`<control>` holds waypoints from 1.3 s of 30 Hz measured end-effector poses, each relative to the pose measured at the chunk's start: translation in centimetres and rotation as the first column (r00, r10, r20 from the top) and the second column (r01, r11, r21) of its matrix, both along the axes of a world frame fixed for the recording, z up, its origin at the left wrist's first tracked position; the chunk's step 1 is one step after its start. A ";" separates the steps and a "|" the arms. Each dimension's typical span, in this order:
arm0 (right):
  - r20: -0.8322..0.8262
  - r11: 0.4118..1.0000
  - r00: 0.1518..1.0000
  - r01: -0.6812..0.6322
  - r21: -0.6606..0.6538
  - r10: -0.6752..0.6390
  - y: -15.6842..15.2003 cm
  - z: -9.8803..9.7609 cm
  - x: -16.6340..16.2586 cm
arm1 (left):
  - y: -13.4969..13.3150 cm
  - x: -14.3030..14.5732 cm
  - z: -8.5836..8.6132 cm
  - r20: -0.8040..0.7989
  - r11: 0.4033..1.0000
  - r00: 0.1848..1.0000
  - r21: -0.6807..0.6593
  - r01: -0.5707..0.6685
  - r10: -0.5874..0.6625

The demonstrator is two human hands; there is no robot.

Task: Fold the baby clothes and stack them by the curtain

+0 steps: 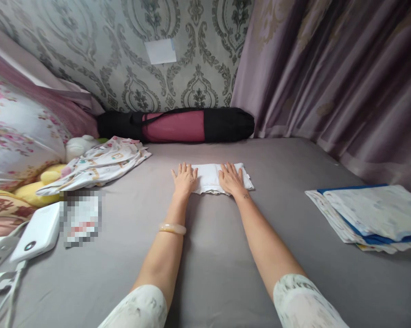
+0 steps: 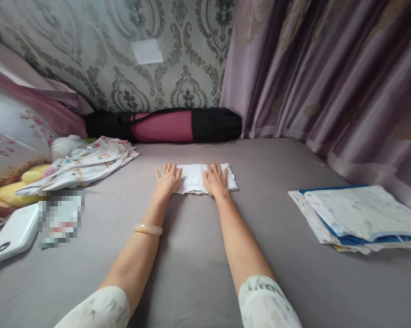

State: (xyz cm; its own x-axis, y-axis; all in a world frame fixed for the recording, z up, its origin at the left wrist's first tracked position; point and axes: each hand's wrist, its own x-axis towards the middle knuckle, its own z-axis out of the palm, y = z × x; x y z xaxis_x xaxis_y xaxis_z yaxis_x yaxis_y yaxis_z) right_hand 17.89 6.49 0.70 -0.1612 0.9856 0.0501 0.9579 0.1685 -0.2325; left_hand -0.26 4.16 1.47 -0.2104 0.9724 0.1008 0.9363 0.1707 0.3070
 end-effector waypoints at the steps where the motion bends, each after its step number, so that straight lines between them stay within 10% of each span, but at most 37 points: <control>1: 0.003 1.000 1.000 0.000 0.002 0.000 0.0 -0.1 0.1 | -0.1 0.0 0.1 0.012 1.000 1.000 -0.002 -0.001 0.001; 16: -0.017 0.990 0.992 -0.120 0.070 0.122 -1.3 0.2 -2.6 | 1.8 -2.3 -0.5 0.604 0.867 0.797 0.391 -0.310 0.012; 30: 0.042 0.989 0.989 -0.141 0.032 0.140 -0.9 1.2 -5.3 | 2.2 -3.6 -1.0 0.965 0.848 0.261 0.136 -0.513 0.002; 39: 0.073 0.993 0.992 -0.105 0.061 0.100 -1.0 0.6 -5.9 | 1.8 -3.8 0.1 0.994 0.837 0.094 0.005 -0.547 0.056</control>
State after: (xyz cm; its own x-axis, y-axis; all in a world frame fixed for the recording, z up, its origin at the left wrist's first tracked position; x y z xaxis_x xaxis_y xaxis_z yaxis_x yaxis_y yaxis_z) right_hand 12.02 5.50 1.35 -0.2665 0.9588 0.0983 0.9483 0.2791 -0.1513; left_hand -4.04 5.99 1.54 -0.6351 0.7478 -0.1935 -0.2608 0.0281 0.9650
